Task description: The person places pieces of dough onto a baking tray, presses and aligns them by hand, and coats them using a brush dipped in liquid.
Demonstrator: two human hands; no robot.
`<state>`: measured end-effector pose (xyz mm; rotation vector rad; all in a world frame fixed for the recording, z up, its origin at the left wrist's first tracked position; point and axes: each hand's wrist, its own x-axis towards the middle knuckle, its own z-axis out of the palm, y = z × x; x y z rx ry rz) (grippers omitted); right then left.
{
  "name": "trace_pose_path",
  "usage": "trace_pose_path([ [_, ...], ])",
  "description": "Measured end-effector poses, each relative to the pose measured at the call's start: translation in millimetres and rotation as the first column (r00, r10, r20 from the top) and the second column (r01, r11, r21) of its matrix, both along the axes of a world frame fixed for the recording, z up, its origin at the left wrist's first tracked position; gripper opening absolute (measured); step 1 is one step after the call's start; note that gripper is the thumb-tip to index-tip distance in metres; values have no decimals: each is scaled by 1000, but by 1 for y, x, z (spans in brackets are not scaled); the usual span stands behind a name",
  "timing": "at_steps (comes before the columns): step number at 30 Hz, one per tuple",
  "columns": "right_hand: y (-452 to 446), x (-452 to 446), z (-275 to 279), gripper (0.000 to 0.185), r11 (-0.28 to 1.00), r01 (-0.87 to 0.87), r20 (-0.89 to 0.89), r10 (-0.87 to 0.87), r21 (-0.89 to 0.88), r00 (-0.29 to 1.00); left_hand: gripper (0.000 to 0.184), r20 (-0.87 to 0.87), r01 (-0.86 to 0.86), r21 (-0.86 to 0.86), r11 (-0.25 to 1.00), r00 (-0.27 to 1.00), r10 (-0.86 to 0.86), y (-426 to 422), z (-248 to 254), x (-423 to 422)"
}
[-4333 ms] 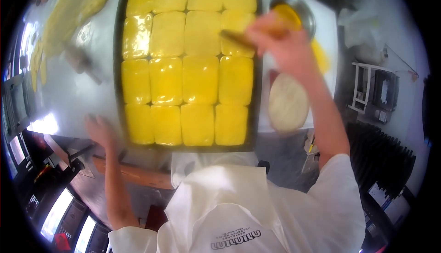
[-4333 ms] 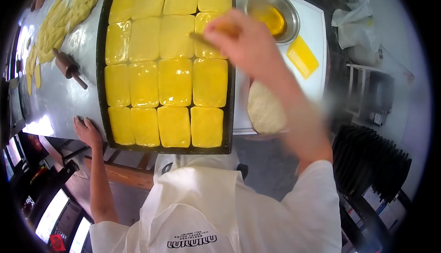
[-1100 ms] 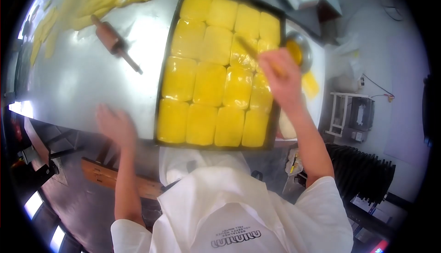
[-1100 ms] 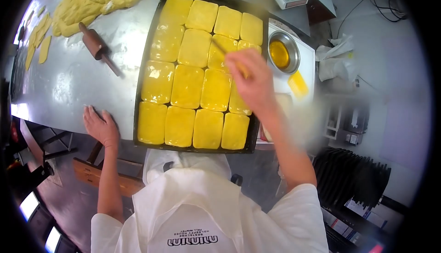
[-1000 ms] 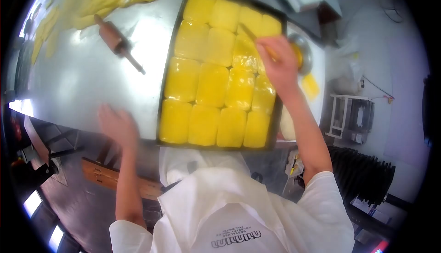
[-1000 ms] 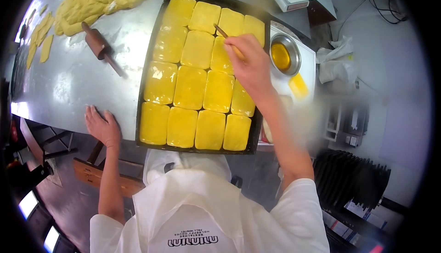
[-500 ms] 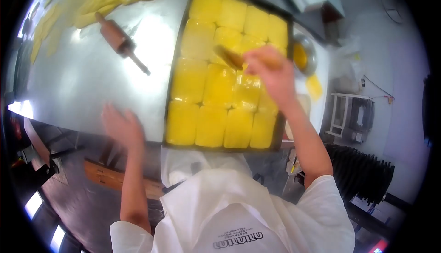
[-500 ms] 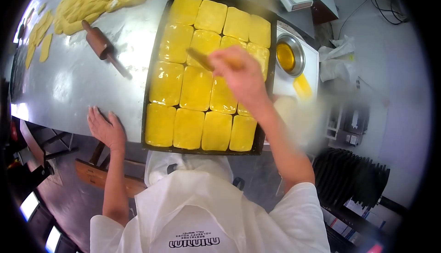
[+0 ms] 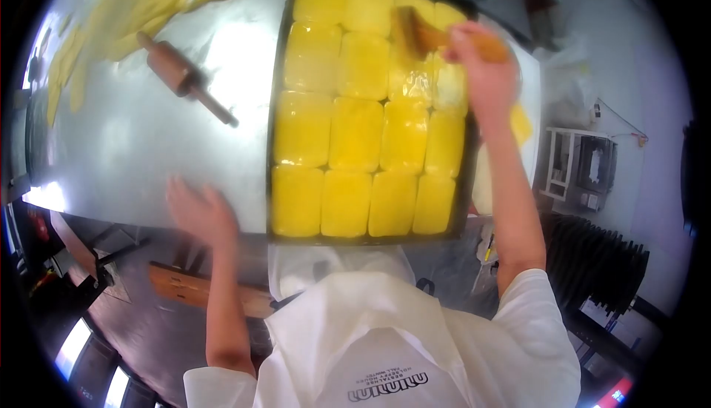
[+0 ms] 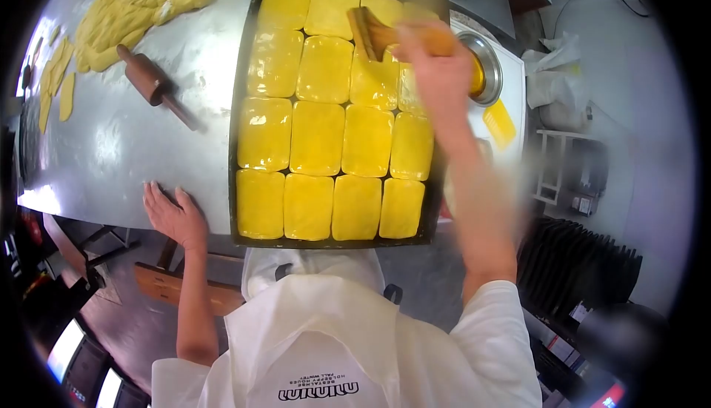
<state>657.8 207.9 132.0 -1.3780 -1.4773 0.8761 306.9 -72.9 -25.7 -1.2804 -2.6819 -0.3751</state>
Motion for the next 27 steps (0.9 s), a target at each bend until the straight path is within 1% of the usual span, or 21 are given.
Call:
trace_pose_path([
  [1, 1, -8, -14, 15, 956, -163, 177, 122, 245, 977, 61, -2, 13, 11, 1000, 1000, -13, 0, 0, -1],
  [2, 1, -15, -30, 17, 829, -347, 371, 185, 439, 910, 60, -19, 17, 23, 1000, 1000, -17, 0, -1, -2],
  [3, -6, -21, -43, 25, 802, -466, 457, 278, 373, 845, 59, -36, 23, 35, 999, 999, -22, -1, -4, -3],
  [4, -15, -29, -53, 26, 743, -561, 629, 249, 364, 737, 58, -54, 28, 49, 998, 998, -26, -1, -7, -5],
  [6, -42, -42, -71, 23, 711, -641, 700, 300, 289, 649, 57, -65, 36, 48, 998, 997, -33, -1, -7, -5],
  [8, -68, -43, -60, 24, 677, -710, 694, 415, 197, 588, 56, -73, 44, 50, 998, 997, -41, 0, -4, -5],
  [11, -88, -39, -23, 24, 706, -693, 584, 503, 148, 637, 56, -71, 49, 58, 997, 996, -45, 0, -1, -1],
  [14, -64, -36, -22, 23, 707, -641, 616, 370, 298, 696, 55, -67, 46, 68, 997, 997, -41, 3, 1, 0],
  [17, -33, -32, -59, 23, 734, -614, 665, 306, 291, 682, 55, -65, 36, 58, 998, 997, -32, -1, -2, 1],
  [19, -40, -29, -68, 23, 712, -660, 678, 365, 238, 638, 55, -84, 36, 54, 998, 996, -31, -2, -7, -1],
  [21, -67, -23, -61, 24, 666, -728, 688, 451, 165, 568, 60, 28, -17, -13, 1000, 999, 17, -1, 1, 4],
  [22, -77, -18, -53, 24, 673, -721, 638, 484, 166, 599, 63, 82, -38, -41, 998, 996, 41, 2, 5, 6],
  [24, -90, -5, -32, 25, 693, -701, 532, 535, 168, 656, 64, 80, -27, -3, 1000, 996, 27, 4, 5, 6],
  [26, -71, 18, -24, 25, 797, -535, 291, 461, 281, 839, 63, 70, -25, 5, 1000, 997, 25, 3, 3, 8],
  [27, -61, 34, -11, 24, 866, -397, 217, 343, 304, 914, 63, 59, -27, -3, 1000, 998, 27, 3, 3, 8],
])
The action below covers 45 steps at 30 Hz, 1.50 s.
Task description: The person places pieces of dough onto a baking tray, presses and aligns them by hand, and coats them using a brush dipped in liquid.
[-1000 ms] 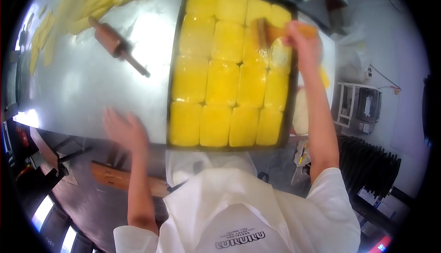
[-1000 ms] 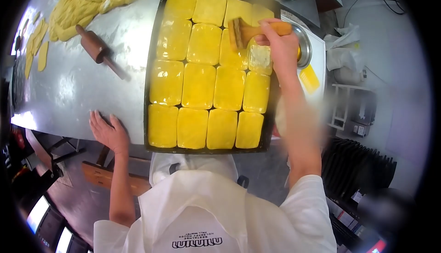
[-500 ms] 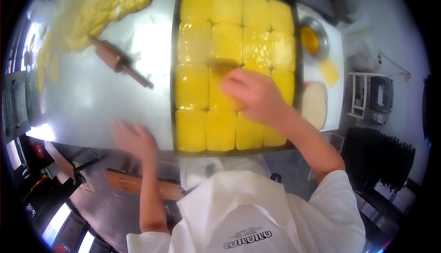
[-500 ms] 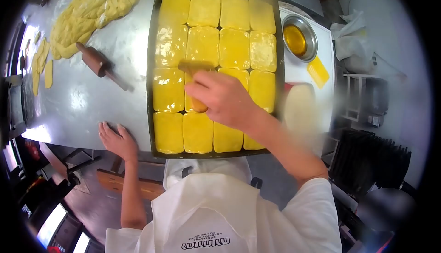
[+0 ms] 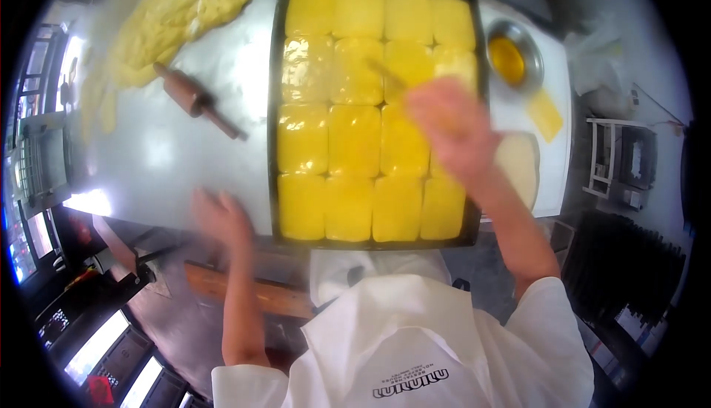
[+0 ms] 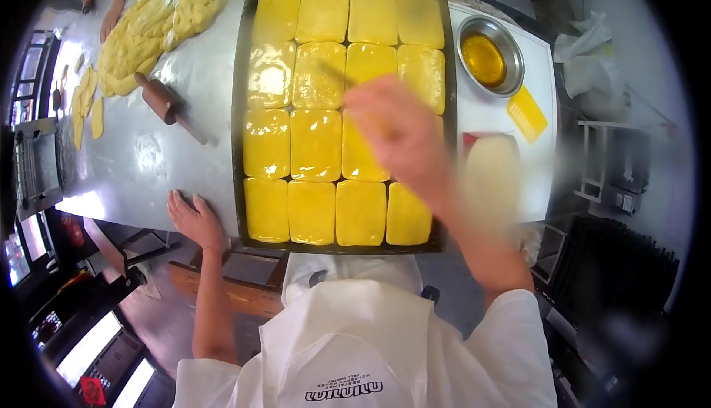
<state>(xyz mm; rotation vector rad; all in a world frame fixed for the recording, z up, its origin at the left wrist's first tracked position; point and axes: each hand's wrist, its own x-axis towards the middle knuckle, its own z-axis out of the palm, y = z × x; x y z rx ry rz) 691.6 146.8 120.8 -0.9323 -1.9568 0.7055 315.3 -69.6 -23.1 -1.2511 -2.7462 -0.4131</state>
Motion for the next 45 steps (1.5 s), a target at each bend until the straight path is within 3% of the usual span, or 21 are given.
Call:
trace_pose_path([
  [1, 20, 26, -3, 19, 982, 72, 32, -79, 172, 996, 63, -12, 0, -10, 1000, 1000, 0, -1, 0, -1],
  [2, 23, 40, 10, 17, 906, 325, -97, -361, -272, 927, 62, -6, -16, -36, 999, 1000, 16, -3, 0, -2],
  [3, 44, 72, 32, 18, 691, 431, -283, -667, -581, 689, 61, -6, -23, -50, 998, 1000, 23, 0, 2, -1],
  [5, 83, 148, -11, 24, 760, 404, -481, -641, -509, 599, 59, -31, -74, -127, 989, 997, 70, 0, -5, -4],
  [6, 93, 176, -26, 25, 741, 435, -463, -664, -512, 586, 59, -126, 52, -96, 994, 990, -64, -11, -16, -11],
  [7, 102, 206, -43, 26, 720, 472, -443, -689, -509, 574, 61, -151, 15, -173, 985, 988, -41, -13, -26, -17],
  [8, 110, 232, -57, 26, 697, 508, -421, -714, -507, 560, 57, -239, 22, -64, 998, 970, -37, -13, -34, -20],
  [10, 118, 260, -80, 26, 680, 537, -422, -732, -499, 535, 56, -139, 19, 36, 999, 990, -13, -10, -25, -14],
  [12, 132, 278, -104, 27, 619, 513, -392, -780, -595, 487, 62, -43, -21, -29, 999, 999, 20, -5, -16, -12],
  [15, 144, 285, -134, 28, 512, 529, -247, -835, -677, 492, 55, -163, 60, 6, 998, 985, -58, -9, -25, -16],
  [17, 157, 324, -180, 30, 596, 530, -202, -757, -602, 621, 52, -255, 60, -45, 997, 964, -70, -15, -31, -20],
  [21, 151, 339, -162, 30, 694, 459, -399, -706, -555, 586, 54, -281, 55, -120, 991, 956, -87, -10, -22, -12],
  [23, 123, 289, -89, 30, 503, 536, -306, -856, -678, 416, 53, -269, 60, -149, 987, 958, -99, -10, -18, -11],
  [26, 118, 299, -112, 32, 567, 508, -305, -805, -648, 509, 53, -153, 11, -48, 999, 988, -18, -4, -11, -2],
  [27, 118, 304, -113, 32, 520, 545, -299, -844, -658, 445, 53, -98, -32, -15, 999, 995, 31, -1, -10, 1],
  [30, 114, 298, -89, 23, 676, 428, -554, -737, -600, 387, 58, 65, -70, -24, 997, 995, 72, 5, 11, 13],
  [31, 114, 290, -77, 22, 672, 396, -550, -740, -625, 388, 60, 12, -44, -18, 999, 999, 44, 1, 0, 5],
  [37, 128, 168, -43, 27, 759, 45, -664, -596, -650, 452, 59, -91, 20, 34, 999, 996, -17, -5, -20, -14],
  [39, 142, 115, -47, 24, 732, -63, -627, -531, -678, 571, 55, -130, -9, 3, 1000, 991, 10, -7, -23, -15],
  [40, 153, 85, -63, 25, 736, -136, -685, -523, -663, 507, 53, -149, -23, -9, 1000, 989, 21, -6, -24, -15],
  [45, 180, -23, -88, 25, 630, -129, -549, -535, -766, 642, 53, -123, -13, 1, 1000, 992, 13, 3, -14, -9],
])
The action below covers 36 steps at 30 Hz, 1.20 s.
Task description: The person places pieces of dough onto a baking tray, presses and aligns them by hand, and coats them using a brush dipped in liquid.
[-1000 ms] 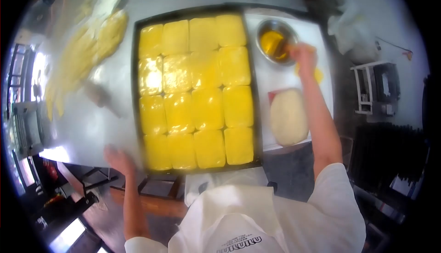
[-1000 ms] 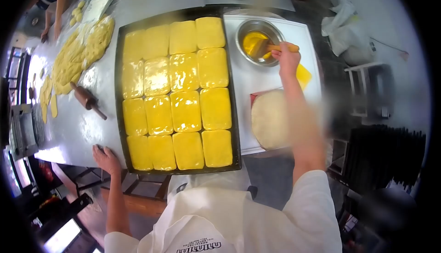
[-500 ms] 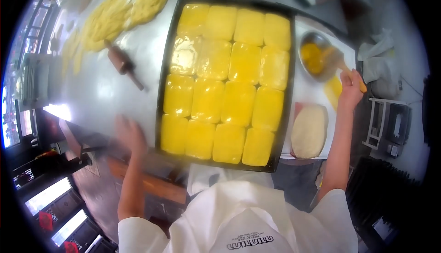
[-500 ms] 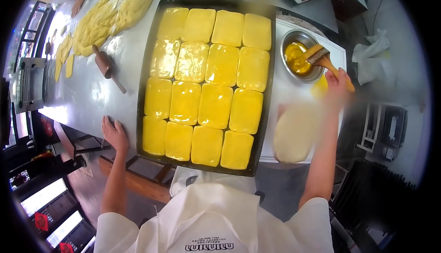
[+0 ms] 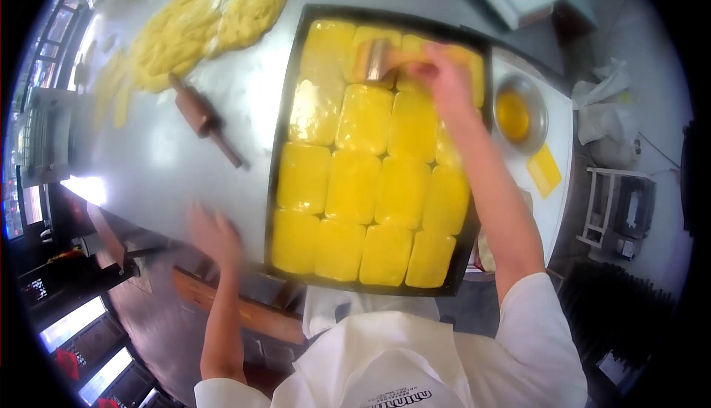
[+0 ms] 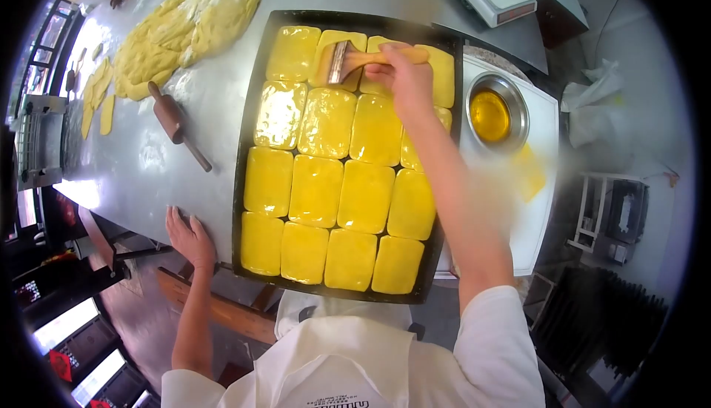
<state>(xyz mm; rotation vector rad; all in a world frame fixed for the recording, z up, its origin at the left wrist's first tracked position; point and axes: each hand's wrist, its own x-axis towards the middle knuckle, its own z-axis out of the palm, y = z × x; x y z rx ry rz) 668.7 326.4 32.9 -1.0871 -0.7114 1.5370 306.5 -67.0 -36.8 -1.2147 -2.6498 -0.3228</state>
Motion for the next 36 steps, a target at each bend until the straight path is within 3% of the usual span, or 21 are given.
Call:
trace_pose_path([
  [2, 6, -6, -10, 24, 1000, -22, 49, 22, -4, 999, 54, 14, -4, -15, 1000, 1000, 4, -6, 2, 3],
  [3, 8, 2, -9, 24, 998, -42, 161, 35, 37, 986, 54, 26, -6, -14, 1000, 1000, 6, -6, 3, 4],
  [6, 16, 17, 27, 18, 977, -105, 483, 3, 184, 876, 55, 58, -8, 0, 1000, 998, 8, 2, 12, 4],
  [10, -12, -21, 84, 8, 944, -158, 654, -74, 288, 753, 55, 82, -6, -17, 1000, 997, 7, 1, 13, 3],
  [11, -11, -33, 79, 9, 839, -294, 710, -145, 457, 689, 55, 79, -2, -18, 1000, 997, 3, 1, 12, 0],
  [13, -9, -46, 59, 14, 506, -561, 748, -329, 655, 576, 55, 80, 0, -35, 999, 997, 3, 4, 15, 0],
  [16, -14, -55, 25, 25, 398, -793, 883, -293, 460, 365, 55, 81, 20, -34, 999, 997, -17, -1, 11, -4],
  [19, -48, -52, 17, 33, 414, -858, 946, -236, 304, 222, 55, 78, 22, -36, 999, 997, -19, -4, 7, -6],
  [23, -69, -48, 60, 29, 454, -813, 928, -109, 366, 356, 57, 73, 23, 5, 1000, 997, -23, 2, 11, -4],
  [26, -52, -50, 64, 29, 447, -787, 905, -225, 425, 361, 58, 105, 33, -1, 999, 994, -33, 3, 15, -3],
  [29, -32, -54, 35, 32, 391, -833, 907, -318, 391, 276, 60, 90, 36, -15, 999, 995, -35, 0, 15, -3],
  [32, -58, -50, 28, 33, 417, -857, 944, -255, 302, 208, 60, 80, 46, -30, 998, 996, -44, 0, 13, -3],
  [36, -82, -38, 71, 28, 497, -801, 938, -87, 334, 337, 62, 94, 54, -13, 998, 994, -53, 1, 15, -3],
])
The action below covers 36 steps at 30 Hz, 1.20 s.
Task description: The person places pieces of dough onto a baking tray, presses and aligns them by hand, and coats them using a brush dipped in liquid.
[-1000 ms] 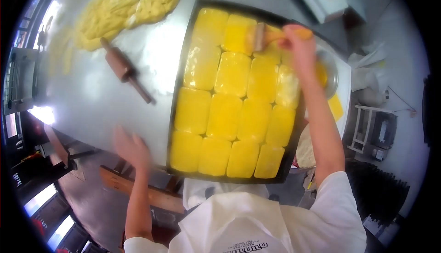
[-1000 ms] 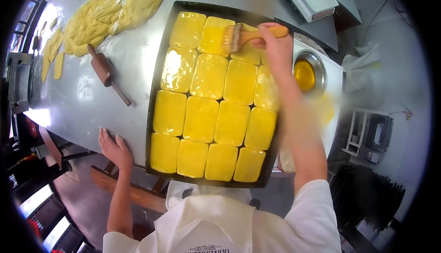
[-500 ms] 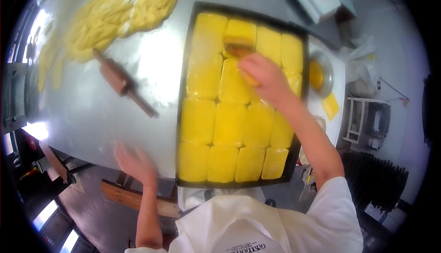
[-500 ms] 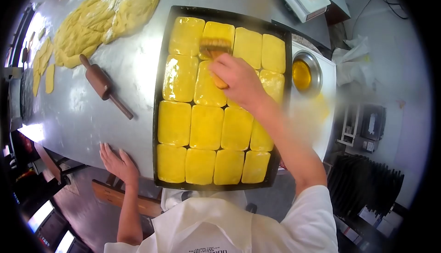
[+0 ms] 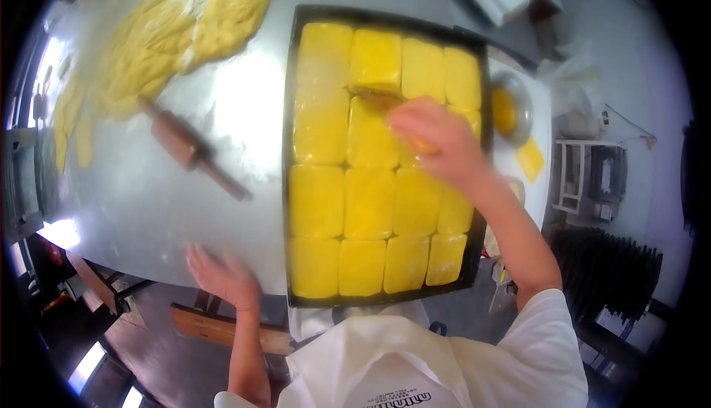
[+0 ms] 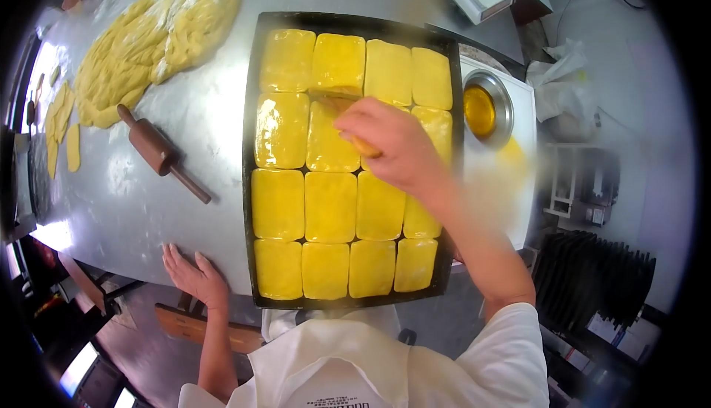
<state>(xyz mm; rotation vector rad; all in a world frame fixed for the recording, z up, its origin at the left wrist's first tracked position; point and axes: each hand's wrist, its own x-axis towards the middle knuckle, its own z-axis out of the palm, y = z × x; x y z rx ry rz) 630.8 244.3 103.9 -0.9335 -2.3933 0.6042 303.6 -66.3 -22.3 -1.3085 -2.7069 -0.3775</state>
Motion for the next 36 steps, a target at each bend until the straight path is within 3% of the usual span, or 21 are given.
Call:
trace_pose_path([
  [2, 6, 8, 17, 26, 996, 83, -108, -85, -26, 990, 62, 2, 5, 3, 1000, 1000, -5, -2, -2, -1],
  [5, 40, 29, -3, 24, 962, 219, -94, -205, 165, 974, 61, -7, 13, 4, 1000, 1000, -13, -2, -2, -1],
  [6, 46, 34, -13, 28, 958, 240, -88, -228, 158, 970, 61, -16, 18, 4, 1000, 1000, -18, -3, -2, -1],
  [10, 31, 51, -44, 38, 961, 101, 97, -129, 256, 987, 59, -39, 26, 2, 1000, 999, -26, -6, -6, -3],
  [14, -17, 60, -24, 34, 995, 26, 140, -39, 95, 989, 61, -16, 17, 20, 1000, 1000, -17, -7, -8, -1],
  [16, -20, 69, -1, 29, 999, 37, 54, -38, 9, 998, 57, -37, 16, 38, 999, 999, -15, -3, -5, 4],
  [19, 9, 78, 17, 18, 970, 222, -249, -239, -98, 938, 54, -58, 23, 35, 999, 998, -21, -1, 0, 8],
  [21, 32, 69, 33, 16, 686, 390, -339, -676, -615, 655, 53, -57, 23, 37, 999, 998, -21, 0, 0, 10],
  [24, 95, 101, -37, 17, 542, 80, -478, -794, -837, 376, 53, -60, 21, 39, 999, 998, -19, -3, -3, 7],
  [27, 108, 130, -58, 18, 422, 166, -340, -864, -891, 372, 53, -73, 10, 24, 1000, 997, -8, -5, -7, 5],
  [30, 94, 144, -26, 16, 576, 338, -406, -792, -744, 457, 54, -47, -9, 20, 1000, 999, 10, -6, -6, 6],
  [33, 80, 127, 9, 17, 735, 468, -378, -664, -492, 645, 57, -19, -13, 22, 1000, 1000, 13, -5, -10, 3],
  [35, 85, 112, -7, 17, 933, 353, -394, -353, -75, 849, 56, -34, 8, 34, 999, 999, -7, -5, -9, 5],
  [36, 85, 107, -19, 17, 959, 248, -341, -190, 134, 921, 55, -28, 8, 39, 999, 1000, -7, -6, -9, 5],
])
